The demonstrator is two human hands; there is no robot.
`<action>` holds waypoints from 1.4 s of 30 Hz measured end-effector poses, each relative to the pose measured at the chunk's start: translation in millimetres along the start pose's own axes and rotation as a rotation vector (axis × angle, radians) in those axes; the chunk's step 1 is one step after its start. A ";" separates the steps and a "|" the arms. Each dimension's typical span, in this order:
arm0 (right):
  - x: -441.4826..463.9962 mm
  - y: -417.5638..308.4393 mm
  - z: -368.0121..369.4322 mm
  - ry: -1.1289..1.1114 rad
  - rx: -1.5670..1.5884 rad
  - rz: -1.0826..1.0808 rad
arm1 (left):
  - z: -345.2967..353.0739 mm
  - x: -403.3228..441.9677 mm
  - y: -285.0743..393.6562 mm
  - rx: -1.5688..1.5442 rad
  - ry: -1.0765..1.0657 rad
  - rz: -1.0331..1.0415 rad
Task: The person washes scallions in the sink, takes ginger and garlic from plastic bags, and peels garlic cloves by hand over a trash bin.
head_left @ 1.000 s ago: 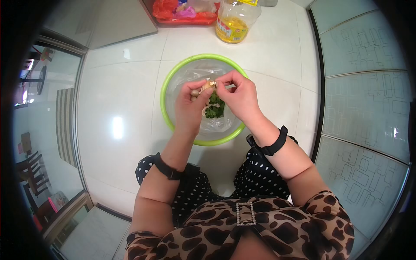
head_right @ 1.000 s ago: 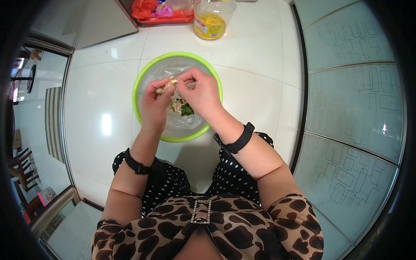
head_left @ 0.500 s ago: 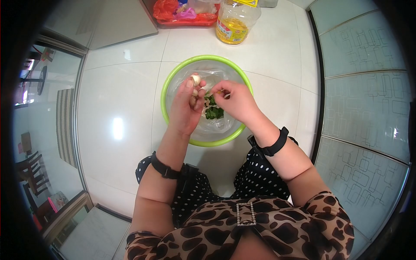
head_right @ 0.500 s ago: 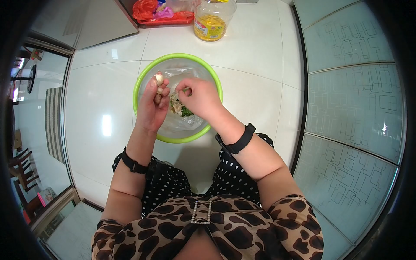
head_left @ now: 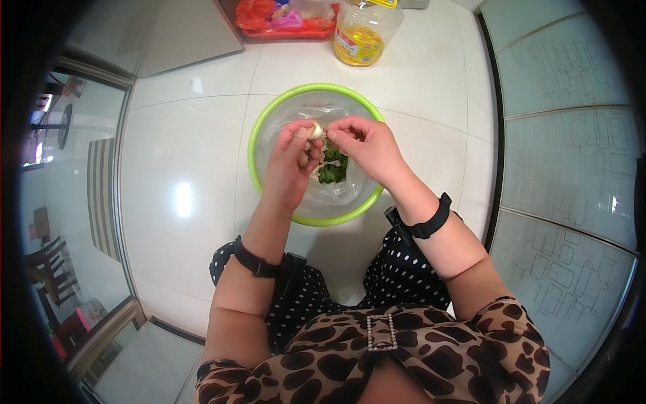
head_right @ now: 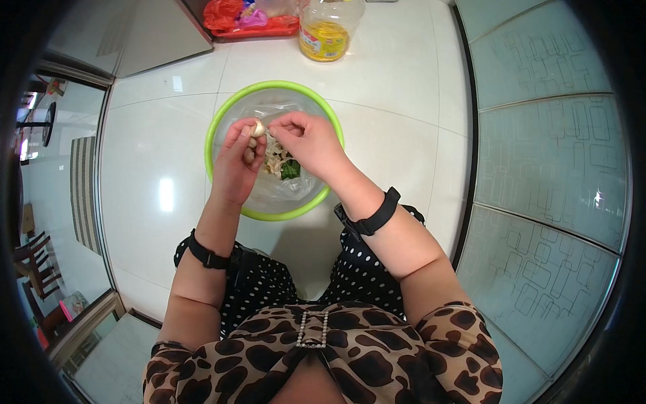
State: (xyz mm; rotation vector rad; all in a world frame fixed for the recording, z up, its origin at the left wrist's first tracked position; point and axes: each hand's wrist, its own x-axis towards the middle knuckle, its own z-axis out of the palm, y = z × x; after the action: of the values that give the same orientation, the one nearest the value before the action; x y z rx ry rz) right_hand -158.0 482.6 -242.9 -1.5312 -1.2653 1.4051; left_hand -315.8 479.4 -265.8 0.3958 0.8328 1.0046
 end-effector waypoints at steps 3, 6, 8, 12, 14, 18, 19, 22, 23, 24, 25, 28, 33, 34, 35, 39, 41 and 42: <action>-1.1 -3.8 0.2 -0.019 0.127 0.043 | 3.6 -1.3 -1.5 0.079 0.009 0.026; -1.3 -7.5 -1.6 -0.029 0.170 0.078 | 5.1 -0.8 -1.2 0.190 0.022 0.062; -1.7 -9.5 -3.0 -0.035 0.189 0.098 | 7.3 -1.8 -1.5 0.247 0.029 0.076; -1.7 -9.1 -4.9 -0.048 0.244 0.105 | 6.0 -3.9 -2.7 0.426 -0.042 0.240; -0.9 -8.6 -6.3 -0.055 0.240 0.102 | 2.8 -2.9 -3.1 0.436 -0.050 0.213; 1.0 -10.4 -6.9 -0.056 0.265 0.140 | 2.8 -0.6 -2.2 0.486 -0.086 0.271; 1.1 -10.6 -6.9 -0.053 0.288 0.128 | 2.3 0.0 -2.8 0.503 -0.101 0.299; 1.3 -9.4 -7.2 -0.051 0.273 0.121 | 2.3 -0.8 -2.3 0.525 -0.105 0.276; 1.3 -8.4 -6.9 -0.051 0.273 0.121 | 2.9 -1.7 -2.0 0.526 -0.105 0.276; 1.5 -7.2 -6.5 -0.047 0.270 0.111 | 3.9 -2.4 -1.8 0.535 -0.102 0.269; 1.8 -6.3 -6.1 -0.044 0.267 0.101 | 4.7 -2.8 -1.8 0.544 -0.099 0.262; 1.8 -5.1 -4.6 -0.028 0.265 0.115 | 5.5 -3.5 -2.9 0.485 -0.087 0.213; 1.0 -5.5 -0.8 -0.002 0.299 0.102 | 9.7 -4.8 -4.4 0.427 -0.075 0.194; 0.7 -5.6 0.1 0.005 0.315 0.107 | 8.5 -5.1 -4.5 0.438 -0.079 0.188; 0.8 -5.4 0.3 0.005 0.315 0.107 | 7.6 -5.3 -4.3 0.437 -0.079 0.189; 1.4 -6.3 1.2 0.011 0.337 0.121 | 5.0 -4.5 -6.7 0.359 -0.097 0.109; 1.0 -7.2 1.7 0.015 0.337 0.140 | 5.6 -3.6 -9.0 0.315 -0.104 0.092; 0.9 -7.6 1.8 0.020 0.369 0.144 | 7.0 -3.0 -10.1 0.286 -0.106 0.089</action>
State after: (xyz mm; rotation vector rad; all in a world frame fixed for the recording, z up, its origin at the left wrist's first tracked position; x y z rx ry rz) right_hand -161.4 485.4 -236.4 -1.3955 -0.8373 1.6073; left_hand -305.3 472.2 -266.5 0.7299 0.8714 0.9396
